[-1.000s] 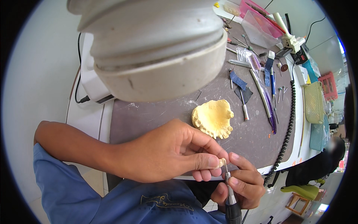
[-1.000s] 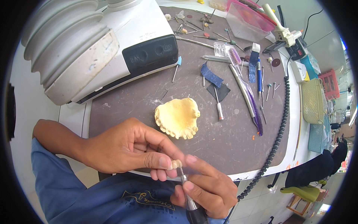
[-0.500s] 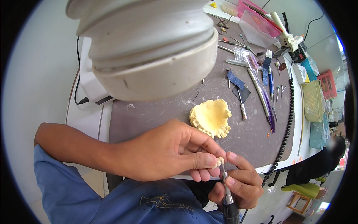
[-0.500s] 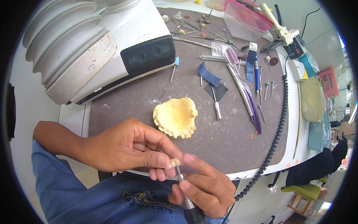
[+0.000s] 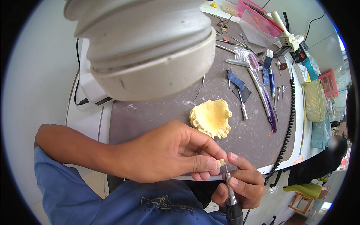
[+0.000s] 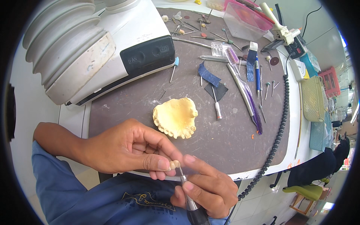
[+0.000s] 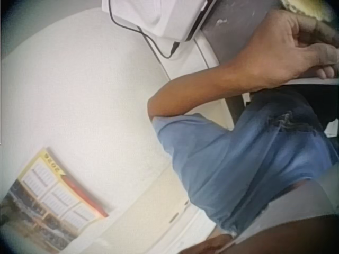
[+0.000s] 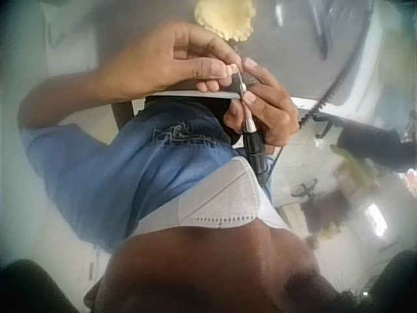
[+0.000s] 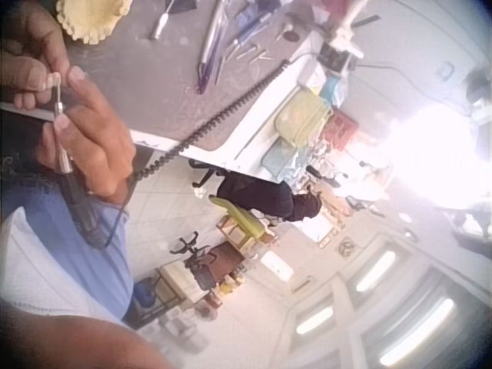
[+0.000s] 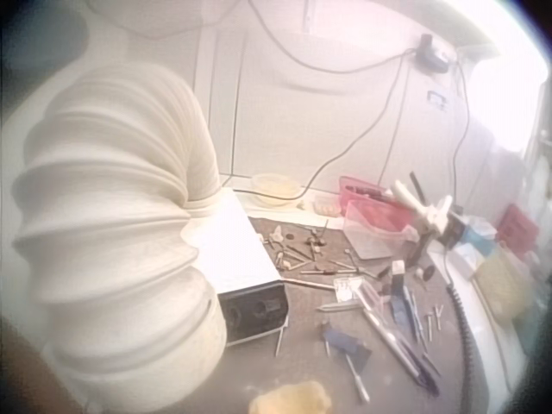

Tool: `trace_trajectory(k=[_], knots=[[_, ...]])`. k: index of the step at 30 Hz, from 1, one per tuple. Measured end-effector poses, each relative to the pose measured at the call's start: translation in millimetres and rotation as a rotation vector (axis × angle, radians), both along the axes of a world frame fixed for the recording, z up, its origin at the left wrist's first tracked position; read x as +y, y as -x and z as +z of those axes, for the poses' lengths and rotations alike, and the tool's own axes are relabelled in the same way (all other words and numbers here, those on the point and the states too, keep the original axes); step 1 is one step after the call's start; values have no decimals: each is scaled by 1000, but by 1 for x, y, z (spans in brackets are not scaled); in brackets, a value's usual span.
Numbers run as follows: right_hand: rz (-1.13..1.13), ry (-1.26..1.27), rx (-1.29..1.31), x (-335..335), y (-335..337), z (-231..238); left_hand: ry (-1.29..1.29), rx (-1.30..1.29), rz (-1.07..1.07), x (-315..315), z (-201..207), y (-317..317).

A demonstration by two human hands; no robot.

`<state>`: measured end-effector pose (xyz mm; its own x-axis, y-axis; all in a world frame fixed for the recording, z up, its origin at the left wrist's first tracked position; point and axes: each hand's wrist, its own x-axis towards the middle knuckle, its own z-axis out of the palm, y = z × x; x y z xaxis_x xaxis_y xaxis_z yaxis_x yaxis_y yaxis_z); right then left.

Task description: The person uses a rotary handpiece to carve and shape a yellow dental cast held in their left hand. They work on the occlusal surfaces of the teeth, then switch to a smaller, separate tooth-like object to refine its details. The workspace is cluttered with various dental tools and equipment.

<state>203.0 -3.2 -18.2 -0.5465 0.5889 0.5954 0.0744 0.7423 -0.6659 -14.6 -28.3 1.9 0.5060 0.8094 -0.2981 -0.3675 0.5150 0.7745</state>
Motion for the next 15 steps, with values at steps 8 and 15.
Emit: trace_trajectory(k=[8, 15], knots=[[-15, 6, 45, -2, 4, -2, 24, -6, 4, 0, 2, 0], [-1, -24, 10, 0, 3, 0, 20, 10, 8, 0, 2, 0]])
